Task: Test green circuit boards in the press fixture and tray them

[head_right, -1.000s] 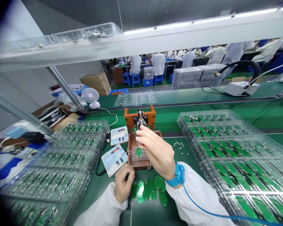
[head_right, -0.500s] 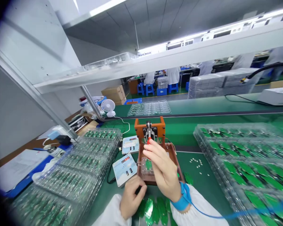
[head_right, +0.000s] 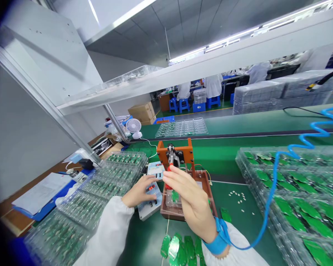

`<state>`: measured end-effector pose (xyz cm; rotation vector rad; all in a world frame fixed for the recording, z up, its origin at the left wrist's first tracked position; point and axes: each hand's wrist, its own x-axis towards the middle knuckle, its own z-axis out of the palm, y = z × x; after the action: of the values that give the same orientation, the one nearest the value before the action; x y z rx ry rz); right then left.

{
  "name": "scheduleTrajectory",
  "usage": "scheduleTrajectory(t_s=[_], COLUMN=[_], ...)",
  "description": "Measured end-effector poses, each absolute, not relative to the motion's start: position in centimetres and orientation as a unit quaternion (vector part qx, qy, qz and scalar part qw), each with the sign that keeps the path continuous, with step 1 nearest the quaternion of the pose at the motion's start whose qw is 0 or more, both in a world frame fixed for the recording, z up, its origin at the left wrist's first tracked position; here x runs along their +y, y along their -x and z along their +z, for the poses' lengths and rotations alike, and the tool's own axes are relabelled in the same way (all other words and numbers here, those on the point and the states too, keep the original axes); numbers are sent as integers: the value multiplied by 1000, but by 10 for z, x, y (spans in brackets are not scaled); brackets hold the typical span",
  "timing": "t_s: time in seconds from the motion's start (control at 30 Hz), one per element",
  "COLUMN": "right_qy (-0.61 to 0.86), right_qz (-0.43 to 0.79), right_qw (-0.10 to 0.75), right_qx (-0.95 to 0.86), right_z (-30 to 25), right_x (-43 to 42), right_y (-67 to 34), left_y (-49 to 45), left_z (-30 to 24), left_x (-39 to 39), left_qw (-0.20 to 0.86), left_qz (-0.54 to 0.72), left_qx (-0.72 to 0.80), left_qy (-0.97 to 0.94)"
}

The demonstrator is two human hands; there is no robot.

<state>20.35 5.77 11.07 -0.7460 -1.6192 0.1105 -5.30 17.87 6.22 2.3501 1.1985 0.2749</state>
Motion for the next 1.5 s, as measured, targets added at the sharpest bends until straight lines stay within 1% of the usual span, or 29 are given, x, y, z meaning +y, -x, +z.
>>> scheduleTrajectory(t_s=[0.07,0.13,0.23,0.53,0.77,1.0,1.13,1.5], right_qy=[323,317,308,303,306,302,300,313], right_qz=[47,46,47,41,36,27,28,16], right_qw=[627,627,628,636,632,637,635,620], right_qx=[-708,-710,-713,-708,-711,-708,-712,-719], right_z=[111,110,110,110,109,110,108,106], right_x=[59,60,61,61,62,62,63,63], right_y=[-204,-204,-204,-203,-202,-202,-202,-202], left_y=[54,53,51,44,51,67,68,54], left_z=[56,49,43,44,51,42,39,54], left_x=[200,216,229,234,234,237,239,233], left_qw=[202,185,171,171,192,166,174,154], left_qz=[-6,-90,-141,-196,-183,-202,-199,-249], left_qx=[456,460,454,438,437,442,441,462], left_qy=[-867,-864,-863,-860,-859,-858,-858,-837])
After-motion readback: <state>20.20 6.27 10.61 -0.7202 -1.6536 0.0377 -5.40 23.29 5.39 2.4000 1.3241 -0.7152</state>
